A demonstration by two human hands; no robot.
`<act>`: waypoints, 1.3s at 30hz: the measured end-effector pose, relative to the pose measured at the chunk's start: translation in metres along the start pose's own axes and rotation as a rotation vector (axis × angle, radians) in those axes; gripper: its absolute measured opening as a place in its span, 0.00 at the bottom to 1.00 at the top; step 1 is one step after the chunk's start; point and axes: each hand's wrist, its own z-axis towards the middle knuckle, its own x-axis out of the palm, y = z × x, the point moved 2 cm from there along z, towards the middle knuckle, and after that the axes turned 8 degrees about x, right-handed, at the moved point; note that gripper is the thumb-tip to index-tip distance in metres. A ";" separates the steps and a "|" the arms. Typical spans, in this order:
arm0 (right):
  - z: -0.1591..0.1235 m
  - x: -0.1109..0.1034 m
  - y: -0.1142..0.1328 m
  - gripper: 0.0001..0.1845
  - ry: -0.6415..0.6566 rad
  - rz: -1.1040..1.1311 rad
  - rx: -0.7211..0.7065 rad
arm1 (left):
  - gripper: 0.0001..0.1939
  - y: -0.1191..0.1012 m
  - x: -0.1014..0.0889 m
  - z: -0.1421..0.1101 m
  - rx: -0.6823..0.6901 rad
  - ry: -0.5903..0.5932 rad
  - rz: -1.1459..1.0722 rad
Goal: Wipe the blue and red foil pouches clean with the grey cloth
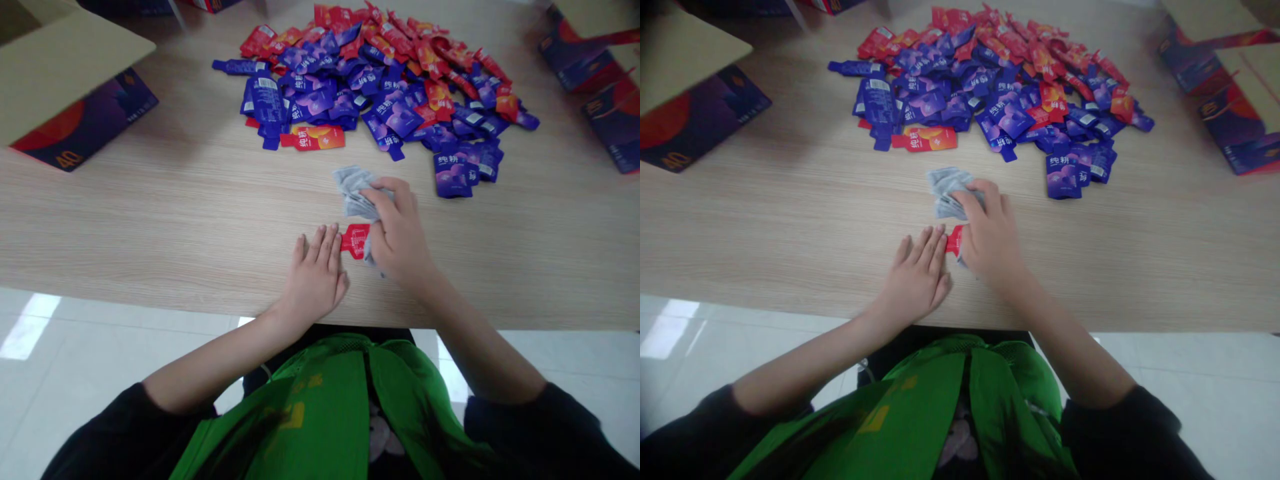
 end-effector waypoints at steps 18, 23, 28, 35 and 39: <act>-0.028 -0.004 -0.075 0.29 0.064 -0.204 0.295 | 0.43 -0.005 -0.002 0.004 -0.019 0.046 0.035; -0.017 -0.012 -0.056 0.31 -0.161 -0.014 0.206 | 0.47 -0.007 -0.003 0.008 -0.018 0.102 0.091; -0.002 0.019 0.005 0.28 0.003 -0.016 -0.082 | 0.45 -0.007 -0.006 0.008 -0.028 0.128 0.097; -0.007 0.024 -0.016 0.26 0.126 -0.274 0.003 | 0.42 -0.008 -0.007 0.006 -0.052 0.113 0.084; -0.017 0.004 -0.058 0.29 0.072 -0.286 0.230 | 0.42 -0.009 -0.005 0.006 -0.051 0.104 0.067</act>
